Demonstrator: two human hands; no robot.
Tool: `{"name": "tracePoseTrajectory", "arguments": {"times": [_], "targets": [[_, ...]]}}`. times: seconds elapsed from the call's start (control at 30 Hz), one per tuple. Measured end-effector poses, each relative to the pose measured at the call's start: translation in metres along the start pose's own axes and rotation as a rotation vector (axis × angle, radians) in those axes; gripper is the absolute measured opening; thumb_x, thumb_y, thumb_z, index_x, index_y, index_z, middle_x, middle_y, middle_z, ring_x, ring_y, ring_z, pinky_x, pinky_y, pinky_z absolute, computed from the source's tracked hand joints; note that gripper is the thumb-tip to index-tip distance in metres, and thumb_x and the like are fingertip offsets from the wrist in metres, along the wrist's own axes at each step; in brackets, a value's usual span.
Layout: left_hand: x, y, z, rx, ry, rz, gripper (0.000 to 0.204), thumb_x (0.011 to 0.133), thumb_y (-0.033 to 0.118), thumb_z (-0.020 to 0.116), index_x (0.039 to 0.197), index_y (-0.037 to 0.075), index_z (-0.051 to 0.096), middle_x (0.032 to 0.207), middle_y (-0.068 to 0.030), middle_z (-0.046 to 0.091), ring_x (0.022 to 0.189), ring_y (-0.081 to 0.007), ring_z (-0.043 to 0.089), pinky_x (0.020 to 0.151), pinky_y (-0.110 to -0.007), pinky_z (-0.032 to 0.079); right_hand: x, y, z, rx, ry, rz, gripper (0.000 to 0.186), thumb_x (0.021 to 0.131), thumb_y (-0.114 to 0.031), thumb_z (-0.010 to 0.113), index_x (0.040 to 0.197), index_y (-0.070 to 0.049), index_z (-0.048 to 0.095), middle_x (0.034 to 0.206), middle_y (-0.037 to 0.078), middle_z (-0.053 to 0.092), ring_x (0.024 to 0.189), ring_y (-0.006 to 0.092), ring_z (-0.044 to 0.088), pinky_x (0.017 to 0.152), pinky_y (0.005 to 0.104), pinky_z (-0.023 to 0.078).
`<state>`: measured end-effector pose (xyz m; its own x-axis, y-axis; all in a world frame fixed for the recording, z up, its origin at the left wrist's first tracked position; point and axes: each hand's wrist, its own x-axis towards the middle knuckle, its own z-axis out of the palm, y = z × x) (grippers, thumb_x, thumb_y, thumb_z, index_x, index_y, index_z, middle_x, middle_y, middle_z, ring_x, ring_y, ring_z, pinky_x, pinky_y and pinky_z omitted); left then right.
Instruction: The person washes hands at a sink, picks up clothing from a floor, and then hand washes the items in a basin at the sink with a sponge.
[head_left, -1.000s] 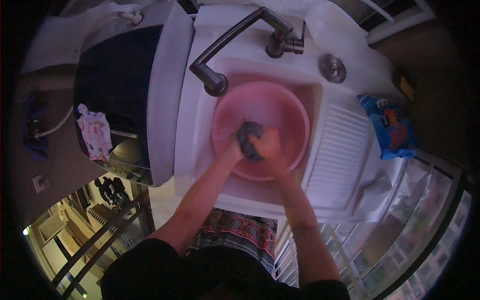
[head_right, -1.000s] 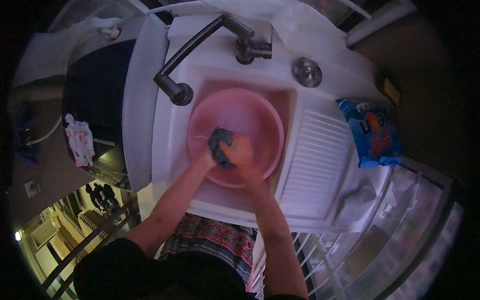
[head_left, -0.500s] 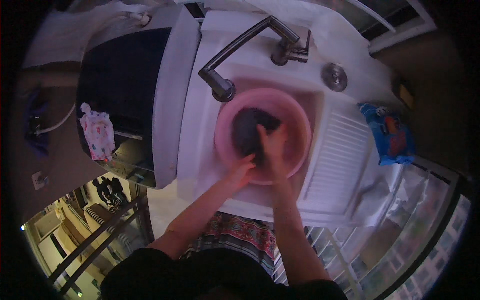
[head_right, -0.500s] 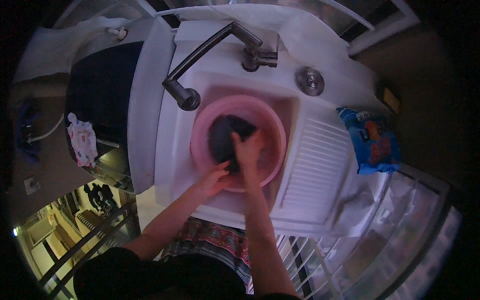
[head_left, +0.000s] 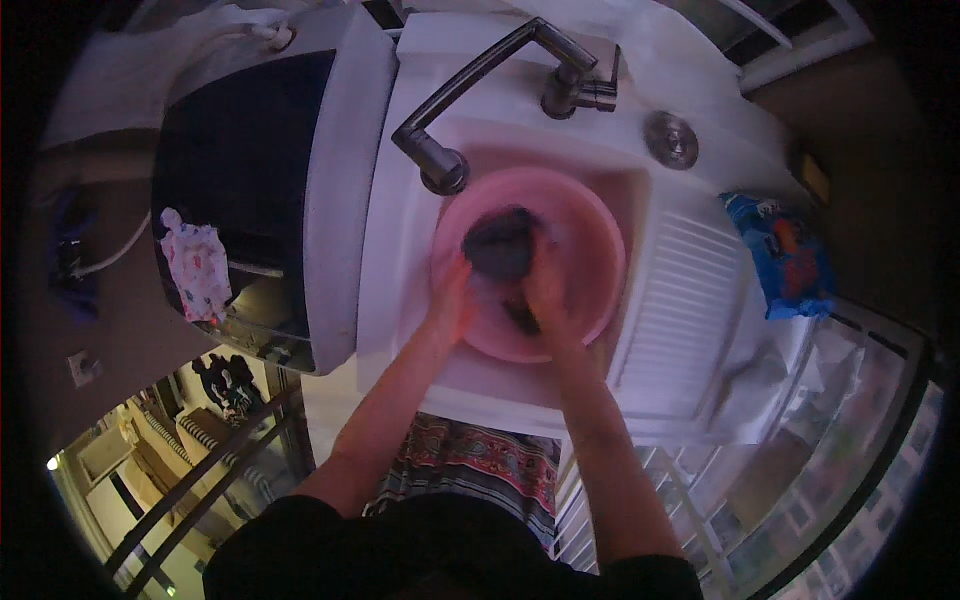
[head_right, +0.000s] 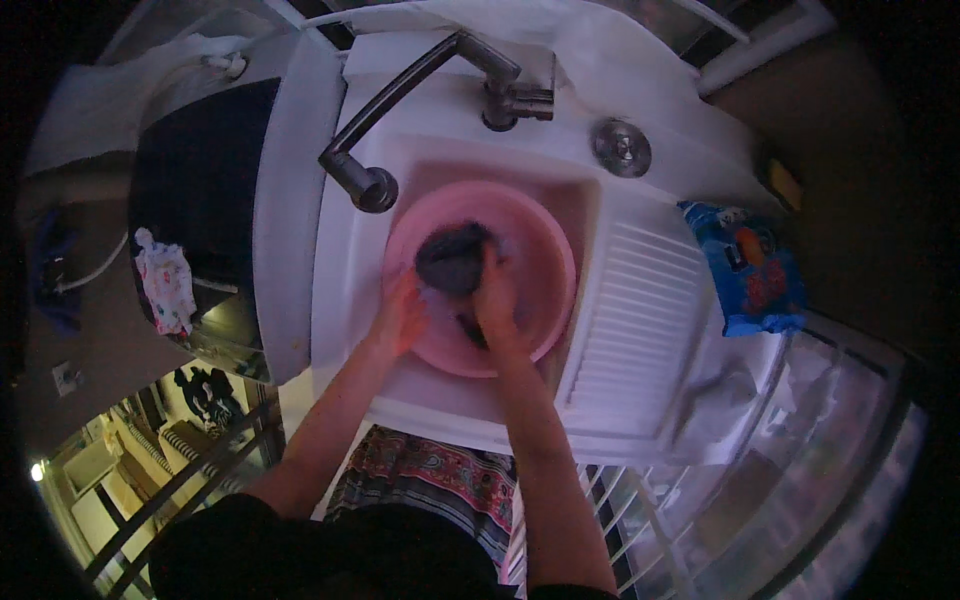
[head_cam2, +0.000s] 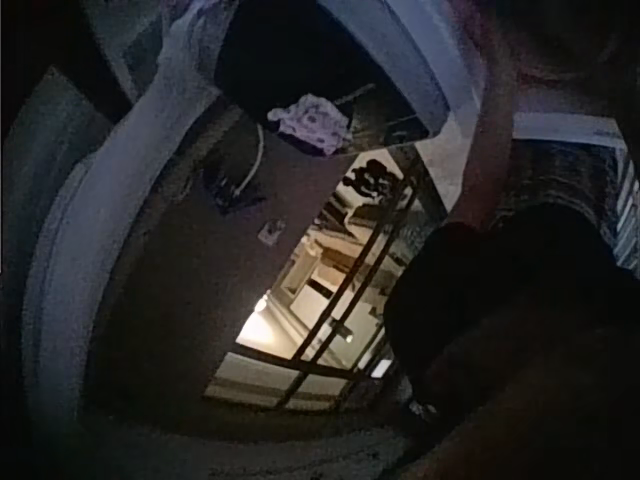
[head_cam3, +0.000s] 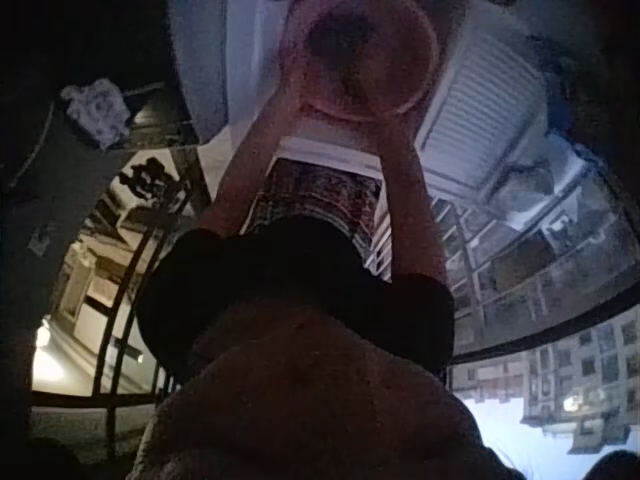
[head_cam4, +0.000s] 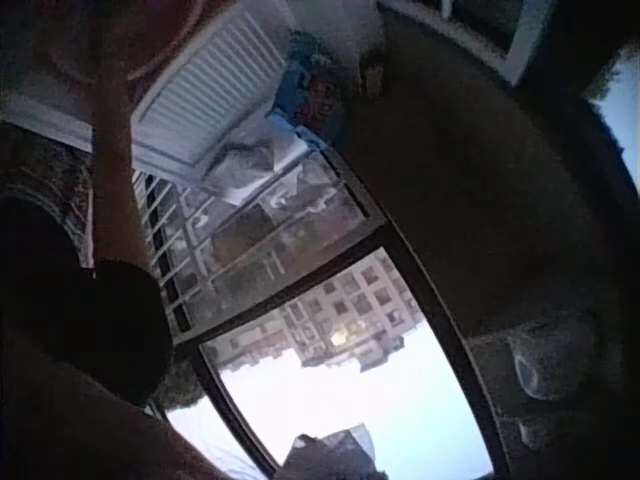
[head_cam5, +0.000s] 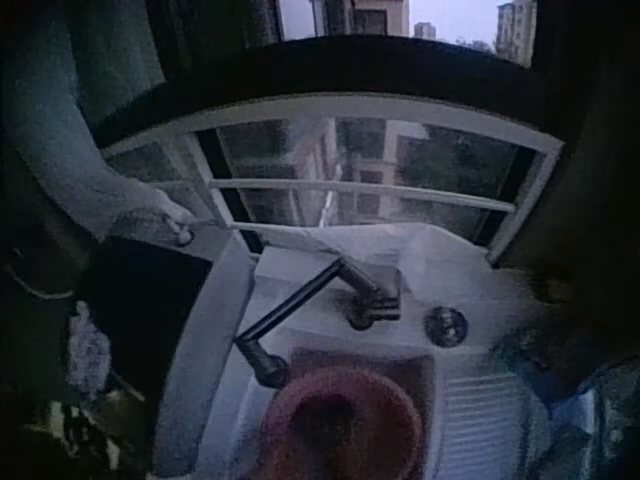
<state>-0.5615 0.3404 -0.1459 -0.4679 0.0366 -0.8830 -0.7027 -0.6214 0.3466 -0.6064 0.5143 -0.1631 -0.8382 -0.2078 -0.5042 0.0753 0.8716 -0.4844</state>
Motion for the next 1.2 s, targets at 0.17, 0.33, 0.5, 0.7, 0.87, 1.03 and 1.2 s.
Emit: {"name": "tracePoseTrajectory", "arguments": {"times": [0.17,0.33,0.5,0.7,0.87,1.03,1.2], "targets": [[0.003,0.037,0.056,-0.073,-0.137,-0.132,0.057,0.082,0.05,0.05,0.126,0.017,0.038,0.122,-0.0119,0.045,0.09,-0.0237,0.053,0.077,-0.027,0.045,-0.023,-0.026,-0.038,0.33,0.243,-0.092,0.062,0.069,0.001,0.052,0.127,-0.016,0.04,0.113,0.023,0.045,0.099,0.0398,0.05,0.084,0.0434,0.042],[0.006,0.05,0.057,-0.212,-0.563,-0.095,0.056,0.083,0.049,0.049,0.123,0.01,0.041,0.117,-0.0136,0.046,0.088,-0.0229,0.052,0.074,-0.031,0.046,-0.09,-0.081,-0.061,0.443,0.052,-0.403,0.057,0.066,-0.007,0.061,0.121,-0.018,0.047,0.115,0.022,0.043,0.097,0.0384,0.052,0.08,0.0435,0.043],[0.0,0.004,0.059,-0.183,-0.449,0.199,0.044,0.084,0.046,0.049,0.109,0.009,0.05,0.097,-0.009,0.053,0.084,-0.019,0.053,0.069,-0.031,0.047,-0.073,-0.078,-0.058,0.452,0.062,-0.298,0.054,0.061,-0.015,0.066,0.112,-0.012,0.05,0.106,0.021,0.05,0.094,0.0384,0.053,0.076,0.0425,0.045],[0.02,-0.007,0.036,-0.202,-0.341,-0.011,0.033,0.086,0.041,0.049,0.097,0.01,0.055,0.087,-0.0036,0.056,0.079,-0.0147,0.054,0.07,-0.03,0.047,-0.035,-0.054,-0.039,0.396,0.179,-0.245,0.05,0.061,-0.019,0.066,0.108,-0.007,0.052,0.091,0.02,0.058,0.086,0.0374,0.056,0.074,0.043,0.046],[-0.028,0.02,0.087,-0.085,-0.075,0.032,0.028,0.088,0.034,0.045,0.099,0.01,0.054,0.092,-0.0036,0.058,0.084,-0.017,0.057,0.074,-0.03,0.048,-0.005,0.051,-0.025,0.605,0.155,-0.037,0.039,0.078,-0.025,0.055,0.111,-0.006,0.05,0.09,0.021,0.059,0.088,0.0372,0.056,0.076,0.0428,0.044],[-0.003,0.026,0.031,-0.272,-0.196,0.286,0.038,0.086,0.037,0.047,0.115,0.011,0.047,0.111,-0.0054,0.052,0.103,-0.0202,0.049,0.087,-0.037,0.041,-0.007,0.013,-0.033,0.41,0.19,0.168,0.037,0.083,-0.023,0.051,0.112,-0.001,0.051,0.106,0.019,0.056,0.098,0.0323,0.054,0.085,0.0371,0.04],[0.031,-0.012,0.025,0.248,0.167,-0.064,0.052,0.083,0.046,0.051,0.121,0.01,0.044,0.117,-0.0057,0.05,0.109,-0.021,0.045,0.093,-0.036,0.035,-0.002,0.031,0.001,0.594,0.189,0.156,0.042,0.084,-0.031,0.051,0.106,0.005,0.053,0.093,0.026,0.058,0.091,0.0349,0.056,0.079,0.0381,0.043]]}}
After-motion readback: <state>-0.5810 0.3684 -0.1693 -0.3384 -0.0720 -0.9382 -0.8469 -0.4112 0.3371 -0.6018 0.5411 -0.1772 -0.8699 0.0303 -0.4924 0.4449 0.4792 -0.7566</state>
